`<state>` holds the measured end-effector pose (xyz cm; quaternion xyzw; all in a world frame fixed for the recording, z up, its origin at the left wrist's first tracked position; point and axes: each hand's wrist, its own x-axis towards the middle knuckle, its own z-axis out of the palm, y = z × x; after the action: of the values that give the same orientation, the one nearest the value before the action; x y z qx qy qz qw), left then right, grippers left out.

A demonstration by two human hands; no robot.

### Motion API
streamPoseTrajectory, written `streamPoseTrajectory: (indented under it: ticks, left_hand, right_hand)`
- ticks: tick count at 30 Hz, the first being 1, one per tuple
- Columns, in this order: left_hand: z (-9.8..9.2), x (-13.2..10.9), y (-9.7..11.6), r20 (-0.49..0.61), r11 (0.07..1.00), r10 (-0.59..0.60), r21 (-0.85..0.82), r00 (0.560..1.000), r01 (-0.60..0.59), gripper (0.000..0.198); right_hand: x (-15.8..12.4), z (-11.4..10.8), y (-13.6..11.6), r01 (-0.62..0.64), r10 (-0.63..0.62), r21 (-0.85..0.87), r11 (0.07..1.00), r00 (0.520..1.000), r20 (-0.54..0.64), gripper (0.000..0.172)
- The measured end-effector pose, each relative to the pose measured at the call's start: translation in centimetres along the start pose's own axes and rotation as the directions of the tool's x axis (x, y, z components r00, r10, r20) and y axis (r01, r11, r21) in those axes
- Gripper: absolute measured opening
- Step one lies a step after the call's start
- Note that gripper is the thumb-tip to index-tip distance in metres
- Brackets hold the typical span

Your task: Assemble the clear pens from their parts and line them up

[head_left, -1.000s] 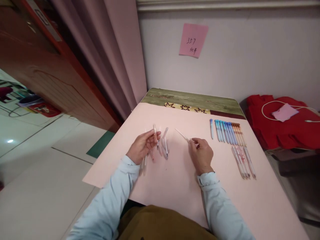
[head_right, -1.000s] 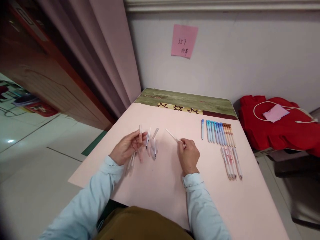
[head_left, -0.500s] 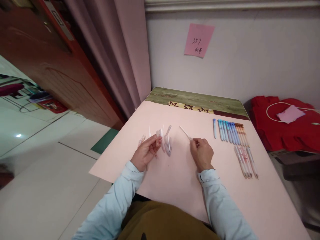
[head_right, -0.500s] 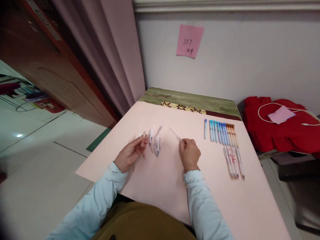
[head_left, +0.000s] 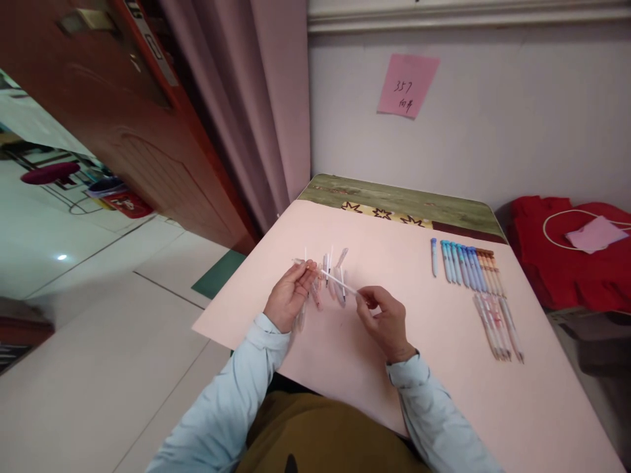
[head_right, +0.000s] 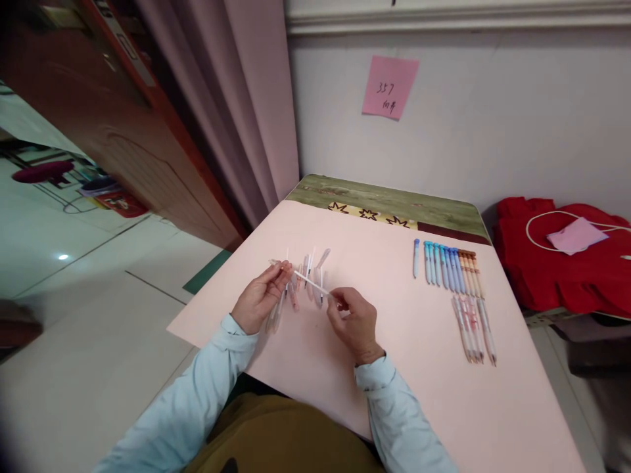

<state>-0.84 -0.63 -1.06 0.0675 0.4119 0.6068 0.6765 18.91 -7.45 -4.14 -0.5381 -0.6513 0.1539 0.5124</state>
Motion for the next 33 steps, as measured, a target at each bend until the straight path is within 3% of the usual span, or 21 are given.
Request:
streamPoseTrajectory:
  ticks: [9, 18, 33]
  left_hand:
    - [0.1, -0.3, -0.1, 0.015, 0.999, 0.039, 0.015, 0.999, -0.04, 0.013]
    - [0.0, -0.4, -1.9, 0.023, 0.999, -0.034, 0.037, 0.999, 0.033, 0.013]
    - [-0.1, -0.5, -2.1, 0.058, 0.997, -0.011, 0.072, 0.998, 0.007, 0.01]
  right_hand:
    - [0.1, 0.0, 0.4, 0.035, -0.035, -0.033, 0.999, 0.999, 0.0, 0.006]
    - [0.2, 0.0, 0.6, 0.03, -0.03, -0.019, 0.999, 0.999, -0.036, 0.008]
    - [0.3, -0.2, 0.4, 0.03, -0.031, -0.022, 0.999, 0.998, -0.052, 0.009]
